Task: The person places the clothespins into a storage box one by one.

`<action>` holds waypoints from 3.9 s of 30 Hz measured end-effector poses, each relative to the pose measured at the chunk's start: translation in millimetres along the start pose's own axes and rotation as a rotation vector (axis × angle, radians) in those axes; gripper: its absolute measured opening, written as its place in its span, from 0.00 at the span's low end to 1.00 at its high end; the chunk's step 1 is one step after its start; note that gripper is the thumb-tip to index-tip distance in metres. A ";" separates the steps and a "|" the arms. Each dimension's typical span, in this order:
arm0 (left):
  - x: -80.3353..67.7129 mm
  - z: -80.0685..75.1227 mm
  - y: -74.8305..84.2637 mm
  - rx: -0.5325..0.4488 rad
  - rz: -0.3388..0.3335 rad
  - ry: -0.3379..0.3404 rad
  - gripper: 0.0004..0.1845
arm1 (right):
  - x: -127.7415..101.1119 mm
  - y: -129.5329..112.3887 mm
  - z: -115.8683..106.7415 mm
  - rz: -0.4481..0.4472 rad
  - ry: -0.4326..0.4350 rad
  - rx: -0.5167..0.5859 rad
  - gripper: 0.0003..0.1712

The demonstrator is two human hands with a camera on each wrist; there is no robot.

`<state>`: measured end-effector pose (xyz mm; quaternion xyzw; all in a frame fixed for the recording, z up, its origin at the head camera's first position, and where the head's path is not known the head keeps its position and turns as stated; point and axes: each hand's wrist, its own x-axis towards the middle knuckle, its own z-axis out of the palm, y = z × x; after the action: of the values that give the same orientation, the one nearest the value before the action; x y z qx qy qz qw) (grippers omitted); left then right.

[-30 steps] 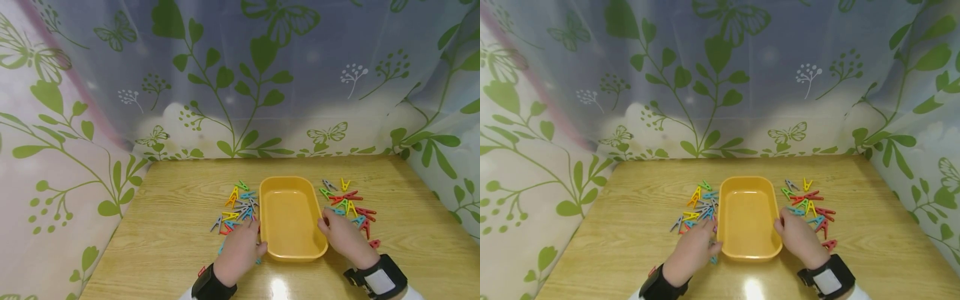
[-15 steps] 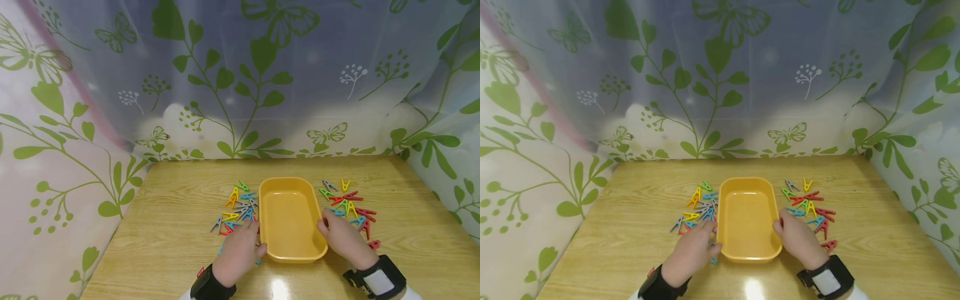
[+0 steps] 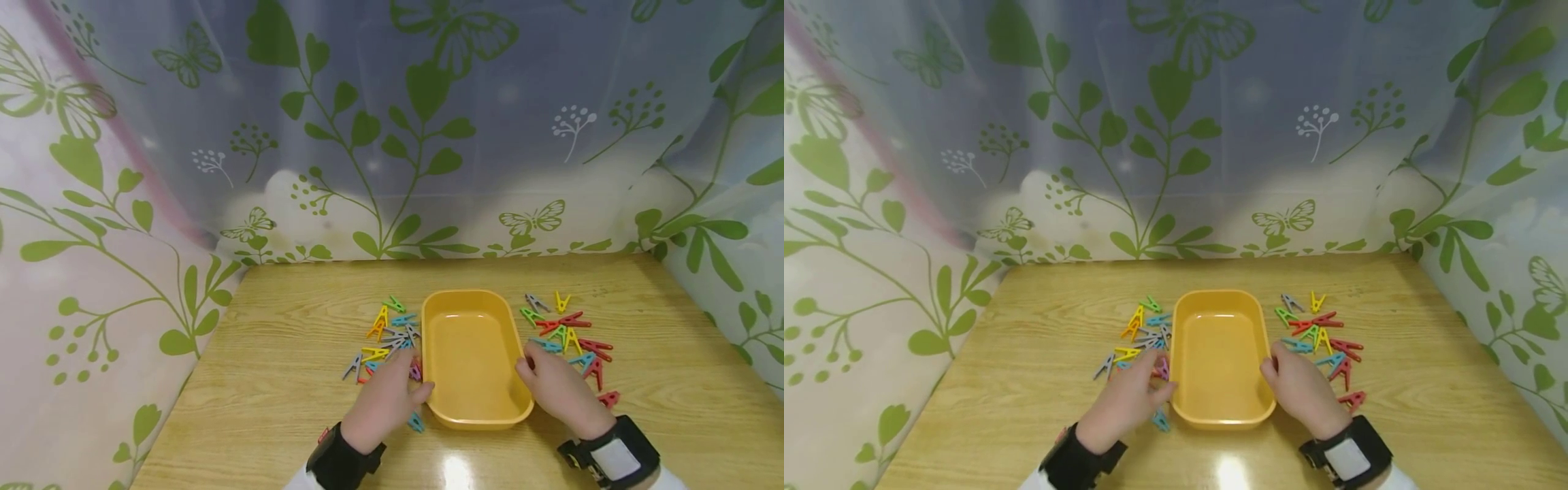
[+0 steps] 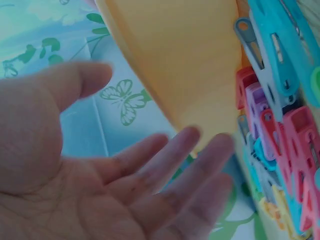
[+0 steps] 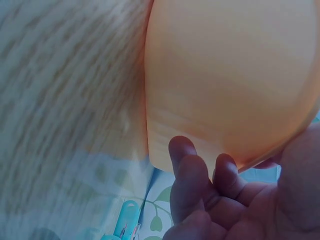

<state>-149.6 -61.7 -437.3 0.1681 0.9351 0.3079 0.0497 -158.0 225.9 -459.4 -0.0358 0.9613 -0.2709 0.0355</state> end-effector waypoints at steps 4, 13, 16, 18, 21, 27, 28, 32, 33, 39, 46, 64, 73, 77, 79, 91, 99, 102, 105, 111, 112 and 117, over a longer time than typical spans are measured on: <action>7.4 -0.2 -0.8 -0.123 -0.030 0.054 0.29 | 0.6 0.5 0.1 0.000 0.012 0.002 0.11; 22.4 11.1 4.9 -0.272 -0.106 0.058 0.34 | 1.6 1.9 0.7 -0.005 0.028 0.001 0.11; 25.5 16.5 4.5 -0.254 -0.120 0.076 0.34 | 1.8 1.4 1.4 -0.008 0.034 0.000 0.11; 27.1 19.3 3.8 -0.232 -0.120 0.095 0.33 | 1.9 0.7 2.1 -0.003 0.031 0.001 0.11; 29.3 22.6 1.7 -0.230 -0.116 0.112 0.33 | 2.1 -0.6 2.9 0.008 0.020 0.003 0.11; 33.6 26.0 0.7 -0.219 -0.129 0.124 0.31 | 3.3 -1.2 3.8 0.006 0.021 0.007 0.11; 34.2 26.4 0.6 -0.216 -0.133 0.128 0.30 | 3.4 -1.2 3.9 0.004 0.024 0.007 0.11; 36.3 27.4 0.0 -0.220 -0.152 0.139 0.28 | 3.4 -1.2 3.9 -0.002 0.033 0.006 0.11; 36.7 27.8 -0.6 -0.227 -0.156 0.139 0.28 | 3.3 -1.3 3.8 -0.001 0.032 0.006 0.11; 39.7 31.7 -6.6 -0.348 -0.177 0.129 0.27 | 2.4 -0.9 3.2 0.007 0.027 0.013 0.11; 42.6 34.4 -8.0 -0.425 -0.188 0.124 0.25 | 1.3 1.2 2.7 0.017 0.023 0.021 0.11; 41.8 37.4 -11.5 -0.459 -0.142 0.080 0.26 | -0.4 1.9 3.8 0.029 0.015 0.039 0.11; 41.8 37.9 -11.4 -0.513 -0.170 0.098 0.22 | -1.0 2.7 2.3 0.020 0.016 0.049 0.12; 42.4 37.0 -12.2 -0.562 -0.184 0.114 0.16 | -0.2 3.1 0.7 0.018 0.011 0.056 0.14; 42.4 36.3 -13.0 -0.589 -0.181 0.119 0.14 | 0.4 3.8 -0.4 0.020 0.009 0.058 0.15; 42.7 34.4 -13.1 -0.688 -0.213 0.092 0.06 | 4.2 13.1 -6.0 0.055 0.070 0.082 0.21; 43.9 33.6 -13.4 -0.714 -0.242 0.064 0.05 | 5.1 20.4 -8.1 -0.043 0.373 0.094 0.13; 44.7 34.2 -14.1 -0.726 -0.243 0.056 0.06 | 5.1 24.4 -13.6 -0.043 0.435 0.104 0.12; 45.5 35.4 -15.0 -0.730 -0.241 0.055 0.06 | 5.1 30.4 -22.4 -0.006 0.443 0.109 0.12; 46.1 37.3 -15.7 -0.737 -0.242 0.052 0.06 | 6.5 50.5 -36.4 0.048 0.395 0.099 0.13; 46.1 37.5 -16.0 -0.738 -0.240 0.051 0.06 | 7.3 53.3 -37.5 0.051 0.377 0.095 0.13; 46.4 38.0 -16.5 -0.737 -0.235 0.053 0.06 | 11.1 61.6 -39.1 0.033 0.277 0.009 0.09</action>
<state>-190.4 -36.8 -477.2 0.0229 0.7756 0.6198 0.1174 -175.5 297.6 -458.9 0.0177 0.9562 -0.2769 -0.0928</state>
